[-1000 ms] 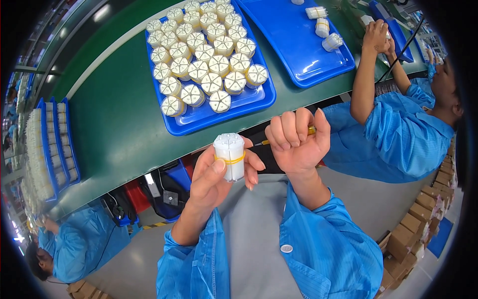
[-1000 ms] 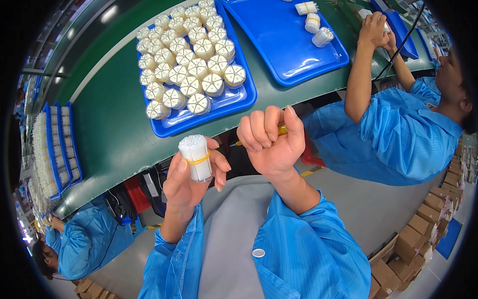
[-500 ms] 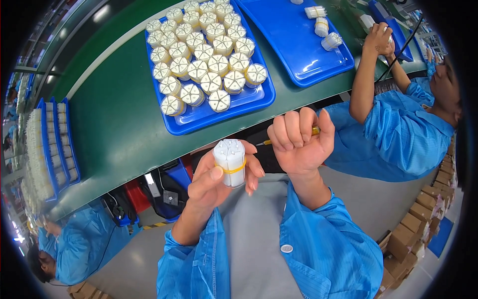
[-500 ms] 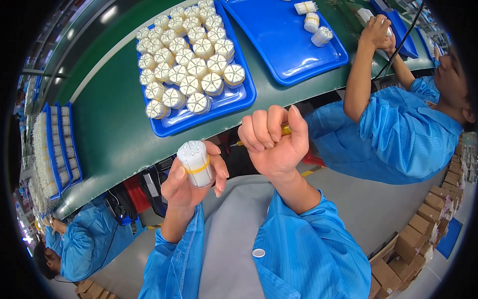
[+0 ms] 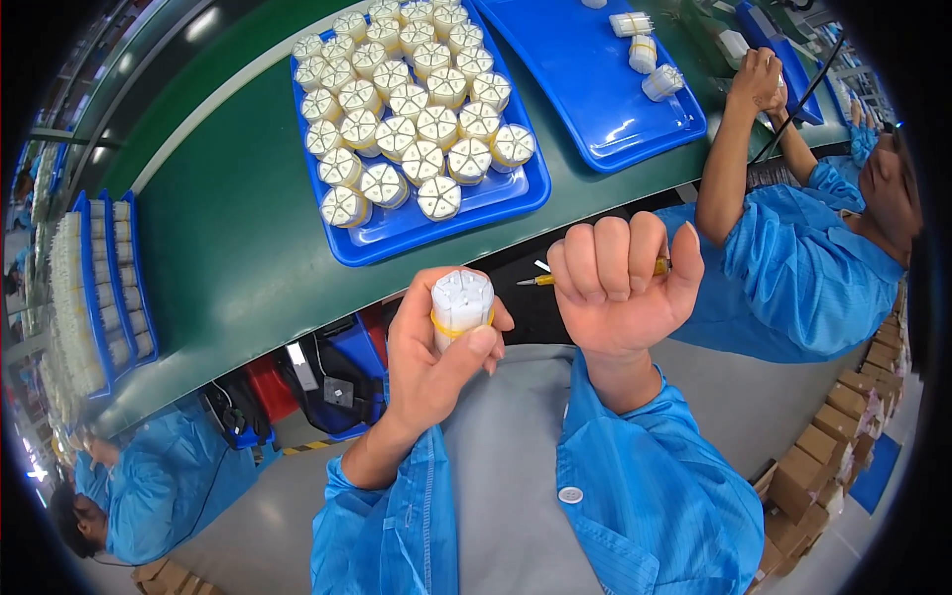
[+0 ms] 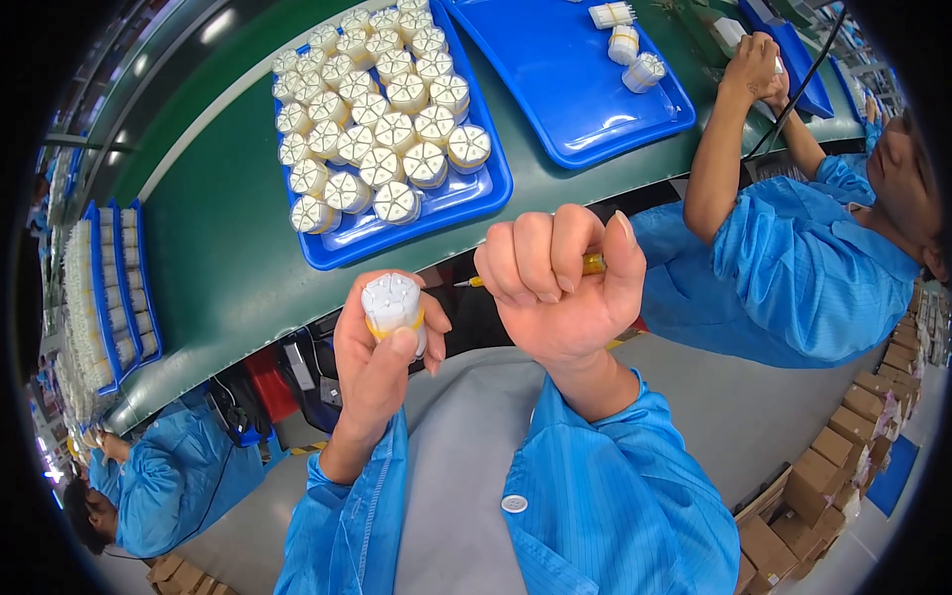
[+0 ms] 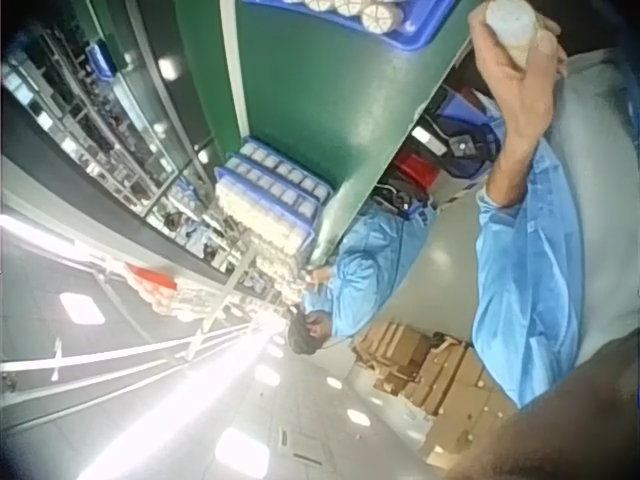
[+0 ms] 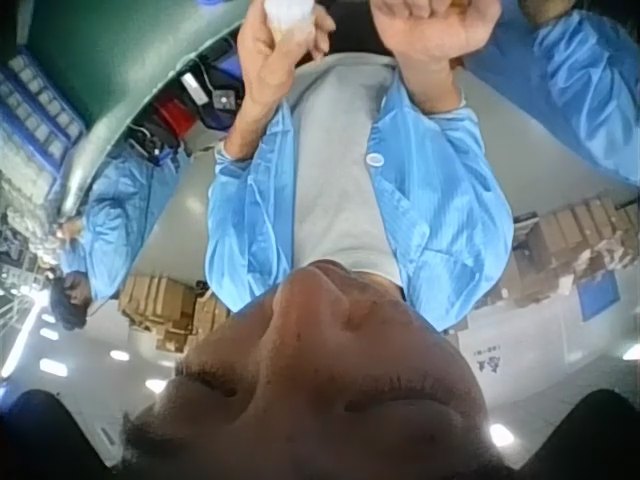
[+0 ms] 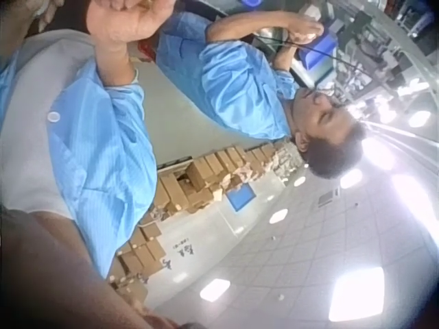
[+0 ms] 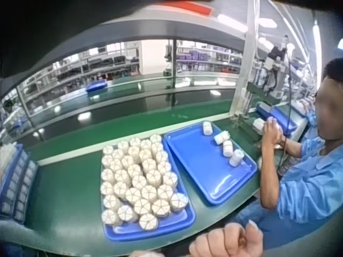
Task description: The person assembles small plastic components on a factory production line by securing parts with a handheld assembly tool.
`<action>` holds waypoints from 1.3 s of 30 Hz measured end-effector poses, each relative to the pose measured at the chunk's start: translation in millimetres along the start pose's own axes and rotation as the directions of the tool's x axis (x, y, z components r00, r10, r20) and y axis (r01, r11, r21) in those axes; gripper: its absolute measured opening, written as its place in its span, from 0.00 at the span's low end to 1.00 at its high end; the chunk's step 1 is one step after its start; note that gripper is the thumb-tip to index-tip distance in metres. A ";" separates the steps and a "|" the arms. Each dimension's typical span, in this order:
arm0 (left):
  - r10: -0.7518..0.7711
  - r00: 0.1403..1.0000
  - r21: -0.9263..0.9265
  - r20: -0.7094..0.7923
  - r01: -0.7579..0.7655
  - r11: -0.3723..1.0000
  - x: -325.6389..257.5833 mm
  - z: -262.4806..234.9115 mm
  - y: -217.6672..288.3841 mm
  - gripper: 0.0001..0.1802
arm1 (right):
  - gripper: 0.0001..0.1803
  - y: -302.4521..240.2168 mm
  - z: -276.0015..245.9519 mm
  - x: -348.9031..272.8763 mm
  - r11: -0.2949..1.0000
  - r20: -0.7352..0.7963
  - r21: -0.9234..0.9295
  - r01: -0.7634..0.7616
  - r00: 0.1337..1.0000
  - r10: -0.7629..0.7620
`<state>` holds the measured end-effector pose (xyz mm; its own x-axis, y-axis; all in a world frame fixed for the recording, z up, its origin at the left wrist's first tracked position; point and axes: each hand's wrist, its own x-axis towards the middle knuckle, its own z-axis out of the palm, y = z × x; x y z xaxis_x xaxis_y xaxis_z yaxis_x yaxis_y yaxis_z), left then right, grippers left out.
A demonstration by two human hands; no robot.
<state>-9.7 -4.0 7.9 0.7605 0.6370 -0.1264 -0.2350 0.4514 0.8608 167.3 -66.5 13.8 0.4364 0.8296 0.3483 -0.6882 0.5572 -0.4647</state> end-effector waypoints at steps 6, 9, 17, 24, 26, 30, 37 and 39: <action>-0.014 0.992 0.051 -0.127 0.020 0.999 4.5 6.0 2.1 0.20 | 0.29 7.2 -5.0 -2.9 1.000 -0.039 0.012 -0.027 0.999 0.028; -0.002 0.990 0.065 -0.140 0.011 0.998 6.4 4.0 1.0 0.20 | 0.29 10.0 -6.6 -4.5 0.999 -0.063 0.021 -0.045 0.997 0.046; -0.014 0.989 0.076 -0.150 0.026 0.997 7.9 4.5 1.7 0.20 | 0.29 11.9 -6.7 -5.1 0.998 -0.066 0.018 -0.060 0.996 0.061; -0.041 0.978 0.144 -0.204 0.071 0.987 7.6 6.0 0.9 0.22 | 0.29 12.0 -7.8 -7.6 0.998 -0.055 0.019 -0.063 0.996 0.064; -0.038 0.975 0.173 -0.221 0.078 0.982 10.2 5.4 -0.1 0.23 | 0.29 12.5 -7.8 -6.1 0.997 -0.069 0.026 -0.066 0.995 0.068; 0.002 0.964 0.268 -0.266 0.072 0.961 11.6 6.2 -2.8 0.25 | 0.29 13.2 -10.0 -5.7 0.997 -0.064 0.022 -0.069 0.995 0.070; 0.035 0.960 0.333 -0.278 0.063 0.941 11.7 4.5 -5.9 0.25 | 0.29 10.8 -9.6 -6.0 0.997 -0.048 -0.002 -0.076 0.996 0.076; -0.014 0.963 0.264 -0.270 0.088 0.960 10.5 6.3 -1.7 0.25 | 0.30 7.3 -7.8 -4.1 0.999 -0.055 0.006 -0.041 0.998 0.041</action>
<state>2.5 -2.0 8.2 0.5719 0.7757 -0.2668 0.0012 0.3245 0.9459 165.0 -65.5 2.7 0.4391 0.8525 0.2837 -0.7089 0.5227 -0.4736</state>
